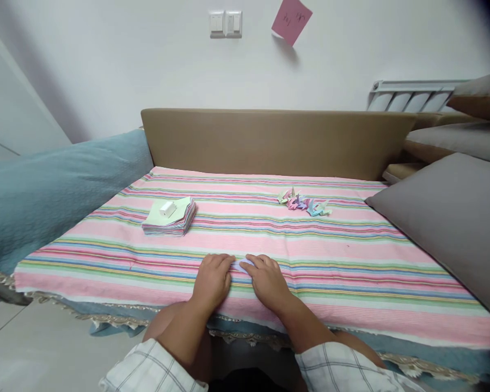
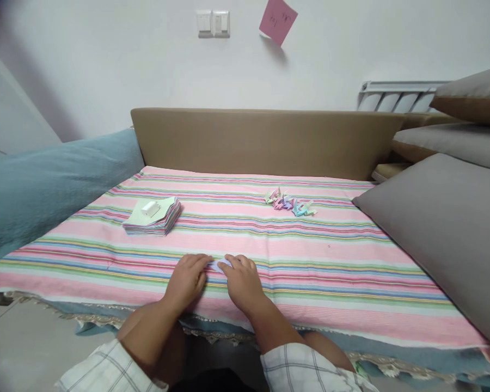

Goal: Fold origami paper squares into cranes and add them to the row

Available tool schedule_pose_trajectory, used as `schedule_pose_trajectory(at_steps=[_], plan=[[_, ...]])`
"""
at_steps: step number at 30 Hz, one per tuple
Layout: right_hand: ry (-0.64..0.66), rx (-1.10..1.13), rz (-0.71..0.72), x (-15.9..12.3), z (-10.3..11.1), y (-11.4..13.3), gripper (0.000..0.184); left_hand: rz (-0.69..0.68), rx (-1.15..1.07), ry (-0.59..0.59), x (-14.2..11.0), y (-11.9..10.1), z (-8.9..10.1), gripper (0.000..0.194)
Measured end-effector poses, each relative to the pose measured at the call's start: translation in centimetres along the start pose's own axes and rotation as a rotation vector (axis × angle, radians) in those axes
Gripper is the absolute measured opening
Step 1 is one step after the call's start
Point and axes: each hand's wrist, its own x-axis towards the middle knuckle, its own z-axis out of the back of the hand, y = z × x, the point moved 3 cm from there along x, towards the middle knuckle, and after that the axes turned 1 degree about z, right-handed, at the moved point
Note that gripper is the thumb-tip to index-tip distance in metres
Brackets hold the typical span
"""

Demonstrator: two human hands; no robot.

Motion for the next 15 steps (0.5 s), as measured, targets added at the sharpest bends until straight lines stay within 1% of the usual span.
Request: schedule_pose_trajectory(at_steps=[2, 4, 7, 10, 12, 15], plan=[[-0.008, 0.005, 0.001, 0.0, 0.0, 0.0, 0.051, -0.072, -0.034, 0.027, -0.3, -1.0, -0.1, 0.04], [-0.023, 0.023, 0.005, 0.0, 0.0, 0.0, 0.05, -0.076, -0.036, 0.053, -0.5, -1.6, -0.4, 0.039], [-0.053, 0.084, 0.007, 0.0, 0.0, -0.2, 0.049, -0.068, -0.005, 0.116, -0.5, -1.7, -0.8, 0.036], [-0.083, 0.162, -0.02, 0.0, 0.0, -0.7, 0.049, -0.134, 0.011, 0.164, -0.5, -1.8, -0.9, 0.038], [-0.095, 0.198, -0.038, 0.1, 0.0, -1.0, 0.05, -0.179, 0.028, 0.16, -0.6, -1.9, -0.8, 0.038], [-0.11, 0.234, -0.032, 0.2, 0.0, -1.4, 0.05, -0.204, 0.061, 0.137, -0.8, -2.3, -0.6, 0.036]])
